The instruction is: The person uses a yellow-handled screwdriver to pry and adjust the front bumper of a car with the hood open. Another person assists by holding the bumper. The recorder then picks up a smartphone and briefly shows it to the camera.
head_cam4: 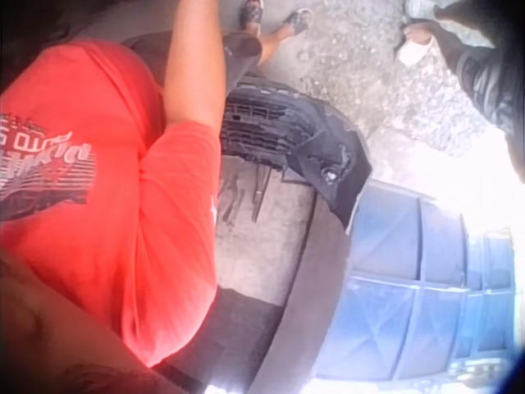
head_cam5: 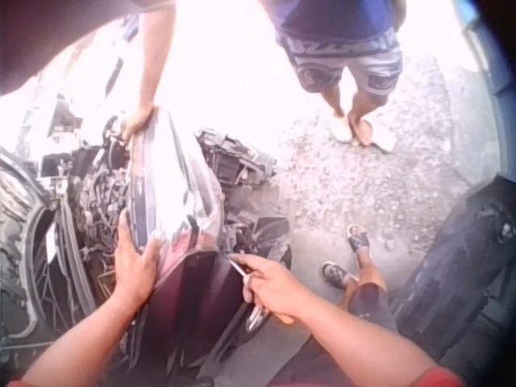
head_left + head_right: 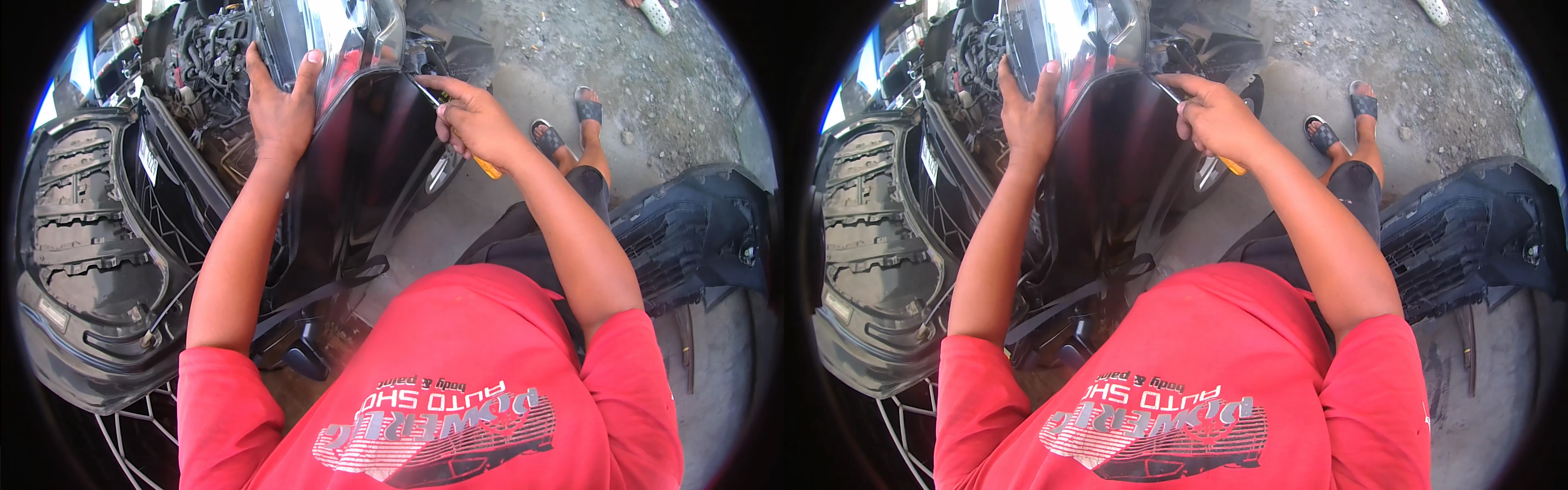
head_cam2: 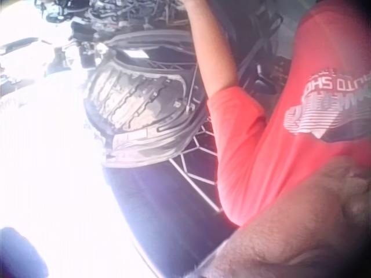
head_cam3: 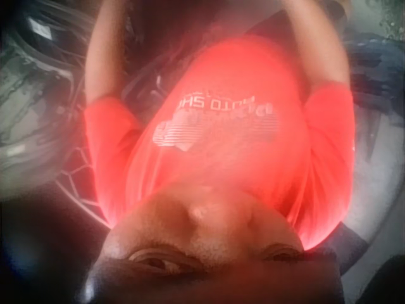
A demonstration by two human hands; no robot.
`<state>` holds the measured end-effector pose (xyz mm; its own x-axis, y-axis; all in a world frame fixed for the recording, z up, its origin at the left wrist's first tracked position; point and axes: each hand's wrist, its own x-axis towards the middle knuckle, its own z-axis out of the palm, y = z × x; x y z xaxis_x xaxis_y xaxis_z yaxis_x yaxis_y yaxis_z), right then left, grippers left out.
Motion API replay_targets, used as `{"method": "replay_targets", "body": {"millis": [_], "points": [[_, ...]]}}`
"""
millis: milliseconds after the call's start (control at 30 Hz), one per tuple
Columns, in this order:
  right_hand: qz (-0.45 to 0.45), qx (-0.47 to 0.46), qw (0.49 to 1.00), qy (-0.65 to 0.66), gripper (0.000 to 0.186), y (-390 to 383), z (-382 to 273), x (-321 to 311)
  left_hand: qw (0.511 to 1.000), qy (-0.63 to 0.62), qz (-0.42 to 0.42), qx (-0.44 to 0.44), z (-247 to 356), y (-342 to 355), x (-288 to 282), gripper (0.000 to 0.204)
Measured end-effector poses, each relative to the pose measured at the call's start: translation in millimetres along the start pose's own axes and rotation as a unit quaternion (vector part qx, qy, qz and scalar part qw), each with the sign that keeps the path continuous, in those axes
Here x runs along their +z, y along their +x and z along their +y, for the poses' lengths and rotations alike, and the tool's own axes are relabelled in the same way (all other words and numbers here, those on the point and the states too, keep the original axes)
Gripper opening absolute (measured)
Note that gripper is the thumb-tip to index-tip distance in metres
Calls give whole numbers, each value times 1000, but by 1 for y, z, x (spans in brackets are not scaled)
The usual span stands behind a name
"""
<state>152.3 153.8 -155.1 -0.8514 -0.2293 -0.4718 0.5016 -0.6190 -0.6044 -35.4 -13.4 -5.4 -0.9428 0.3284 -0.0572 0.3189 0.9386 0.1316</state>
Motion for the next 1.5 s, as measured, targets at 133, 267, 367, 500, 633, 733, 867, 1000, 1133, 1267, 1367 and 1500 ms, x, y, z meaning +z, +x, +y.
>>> {"method": "replay_targets", "body": {"millis": [133, 267, 367, 500, 633, 733, 867, 1000, 1133, 1267, 1367, 1500], "points": [[17, 2, 999, -50, 54, -6, -5, 2, 1000, 7, -1, 2, -4, -2, 2, 114], [36, -14, 997, -69, 54, 0, -11, 2, 1000, 8, -2, 0, -4, 1, 3, 115], [54, -36, 986, -153, 55, 2, -21, 1, 1000, 6, 3, 8, -4, 0, 2, 115], [94, -112, 942, -303, 58, 15, -26, 5, 1000, 20, 6, 13, -4, 0, 3, 115], [123, -159, 903, -378, 58, 32, -20, 5, 1000, 10, -1, 5, -7, 1, 6, 115], [0, 99, 969, -227, 57, 8, -88, 4, 1000, 5, 4, 7, -8, 1, 6, 115], [-56, 135, 987, -63, 52, 19, -77, -22, 1000, 0, 2, 13, -6, 2, 5, 115], [-88, 134, 981, -110, 51, 27, -82, -34, 1000, -16, -8, 6, -6, 2, 3, 115], [-105, 115, 930, -333, 52, 30, -104, -33, 1000, -10, -6, 16, -11, 0, 4, 115], [-107, 125, 892, -421, 50, 28, -107, -32, 1000, -19, -12, 11, -8, 1, 4, 114], [-102, 102, 924, -355, 52, 14, -104, -44, 1000, -11, -6, 19, -5, 1, 2, 113], [-79, 85, 931, -346, 47, 13, -100, -42, 1000, 0, 6, 28, -8, -1, 2, 111]]}}
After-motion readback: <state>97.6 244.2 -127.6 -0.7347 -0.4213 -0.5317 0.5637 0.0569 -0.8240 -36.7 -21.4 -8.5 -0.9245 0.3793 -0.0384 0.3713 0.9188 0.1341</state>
